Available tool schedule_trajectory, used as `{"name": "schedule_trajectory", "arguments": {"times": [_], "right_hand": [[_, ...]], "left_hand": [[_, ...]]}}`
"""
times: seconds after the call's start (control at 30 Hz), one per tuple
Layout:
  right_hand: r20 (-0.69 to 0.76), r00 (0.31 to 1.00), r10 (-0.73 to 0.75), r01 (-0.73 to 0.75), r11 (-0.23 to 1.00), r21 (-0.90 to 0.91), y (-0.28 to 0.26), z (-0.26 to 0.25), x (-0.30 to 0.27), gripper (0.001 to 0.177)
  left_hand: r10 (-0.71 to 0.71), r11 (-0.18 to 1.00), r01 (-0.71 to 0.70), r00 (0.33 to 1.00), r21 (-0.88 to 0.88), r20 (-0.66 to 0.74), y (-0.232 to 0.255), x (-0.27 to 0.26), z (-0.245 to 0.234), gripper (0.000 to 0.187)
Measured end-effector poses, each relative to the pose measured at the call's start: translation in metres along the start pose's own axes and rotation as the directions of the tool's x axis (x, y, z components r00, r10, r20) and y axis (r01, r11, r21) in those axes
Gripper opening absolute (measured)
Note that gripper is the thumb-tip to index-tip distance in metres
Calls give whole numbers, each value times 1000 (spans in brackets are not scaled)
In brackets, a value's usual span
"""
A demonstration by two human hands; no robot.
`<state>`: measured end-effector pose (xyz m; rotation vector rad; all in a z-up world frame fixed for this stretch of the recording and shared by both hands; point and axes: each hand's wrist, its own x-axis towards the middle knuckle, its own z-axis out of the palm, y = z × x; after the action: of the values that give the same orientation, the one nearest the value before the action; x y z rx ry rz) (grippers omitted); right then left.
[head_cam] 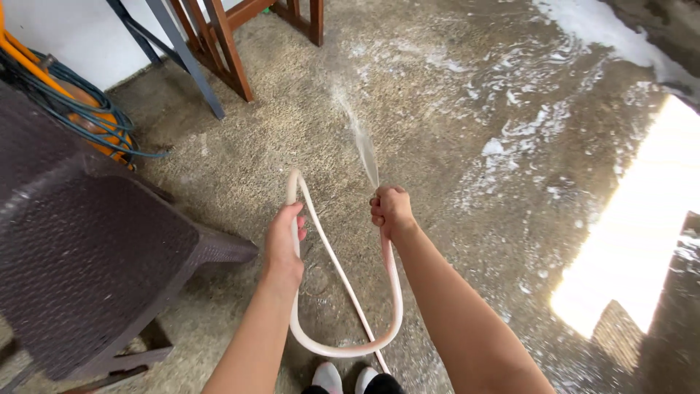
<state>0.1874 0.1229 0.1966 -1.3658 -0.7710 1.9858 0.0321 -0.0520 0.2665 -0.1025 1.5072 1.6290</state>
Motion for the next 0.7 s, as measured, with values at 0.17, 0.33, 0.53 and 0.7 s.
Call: {"name": "schedule_trajectory", "arguments": {"times": [0.17, 0.33, 0.53, 0.7], "right_hand": [[-82, 995, 51, -52, 999, -9, -63, -3, -117, 3], [-117, 988, 103, -100, 994, 31, -83, -10, -197, 4], [-127, 977, 168, -163, 985, 50, -51, -7, -237, 13], [-100, 989, 105, -94, 990, 107, -12, 6, -272, 9]], "left_hand": [[-42, 998, 42, 999, 56, 3, 56, -88, -7, 34], [-107, 982, 103, 994, 160, 18, 75, -127, -27, 33], [-134, 969, 114, 988, 217, 76, 93, -166, -49, 31], [-129, 910, 20, 963, 414, 237, 112, -187, -97, 41]]}}
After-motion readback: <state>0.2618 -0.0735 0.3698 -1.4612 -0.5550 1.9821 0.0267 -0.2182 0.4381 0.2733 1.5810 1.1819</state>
